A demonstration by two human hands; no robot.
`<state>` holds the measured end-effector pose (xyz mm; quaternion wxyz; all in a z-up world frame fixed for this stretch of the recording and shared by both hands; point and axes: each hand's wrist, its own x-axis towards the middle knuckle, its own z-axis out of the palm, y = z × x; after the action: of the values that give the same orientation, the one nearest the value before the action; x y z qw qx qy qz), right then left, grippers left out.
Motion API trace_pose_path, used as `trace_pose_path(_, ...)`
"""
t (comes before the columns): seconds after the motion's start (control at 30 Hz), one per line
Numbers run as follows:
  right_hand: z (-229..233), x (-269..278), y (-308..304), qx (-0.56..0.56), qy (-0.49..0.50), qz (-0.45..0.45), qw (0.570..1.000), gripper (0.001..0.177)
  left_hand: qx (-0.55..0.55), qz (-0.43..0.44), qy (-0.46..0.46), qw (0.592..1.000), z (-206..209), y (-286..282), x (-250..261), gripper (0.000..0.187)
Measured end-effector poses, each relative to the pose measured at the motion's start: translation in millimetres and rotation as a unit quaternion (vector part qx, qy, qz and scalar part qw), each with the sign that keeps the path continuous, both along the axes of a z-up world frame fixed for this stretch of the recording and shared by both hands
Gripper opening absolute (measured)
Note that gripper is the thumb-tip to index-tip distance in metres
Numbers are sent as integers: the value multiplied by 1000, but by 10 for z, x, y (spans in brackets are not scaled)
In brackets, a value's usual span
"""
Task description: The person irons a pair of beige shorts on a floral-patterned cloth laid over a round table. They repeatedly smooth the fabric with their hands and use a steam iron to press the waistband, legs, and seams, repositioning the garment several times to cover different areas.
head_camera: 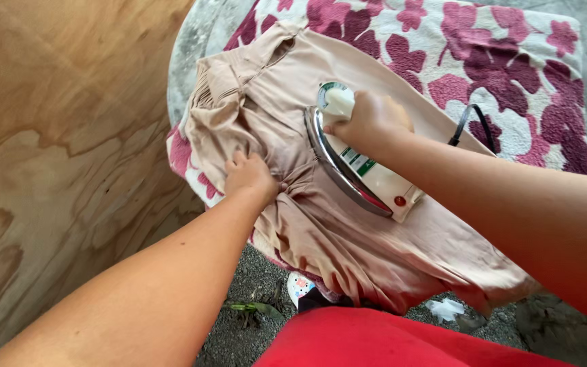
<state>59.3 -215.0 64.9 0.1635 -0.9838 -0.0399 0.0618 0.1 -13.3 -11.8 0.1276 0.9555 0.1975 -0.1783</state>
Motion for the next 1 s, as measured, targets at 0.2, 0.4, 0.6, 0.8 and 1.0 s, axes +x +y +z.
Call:
trace_pose_path(0.2, 87, -653, -897, -27, 82, -55, 995, 59, -7, -9, 45, 999, 131, 20, 7, 99)
trace_pose_path(0.4, 210, -1131, -1678, -55, 18, -131, 990, 55, -3, -12, 54, 998, 123, 45, 58, 97)
trace_pose_path(0.6, -222, -328, -1577, -91, 22, -116, 989, 65, -2, -7, 25, 1000, 0, -4, 26, 94)
trace_pose_path(0.8, -277, 692, -933, -66, -75, -58, 993, 65, 7, 10, 11, 1000, -50, -34, -20, 91)
trace_pose_path(1.0, -219, 211, -1438, -78, -5, -102, 992, 68, 2, -15, 14, 1000, 8, 4, -11, 96)
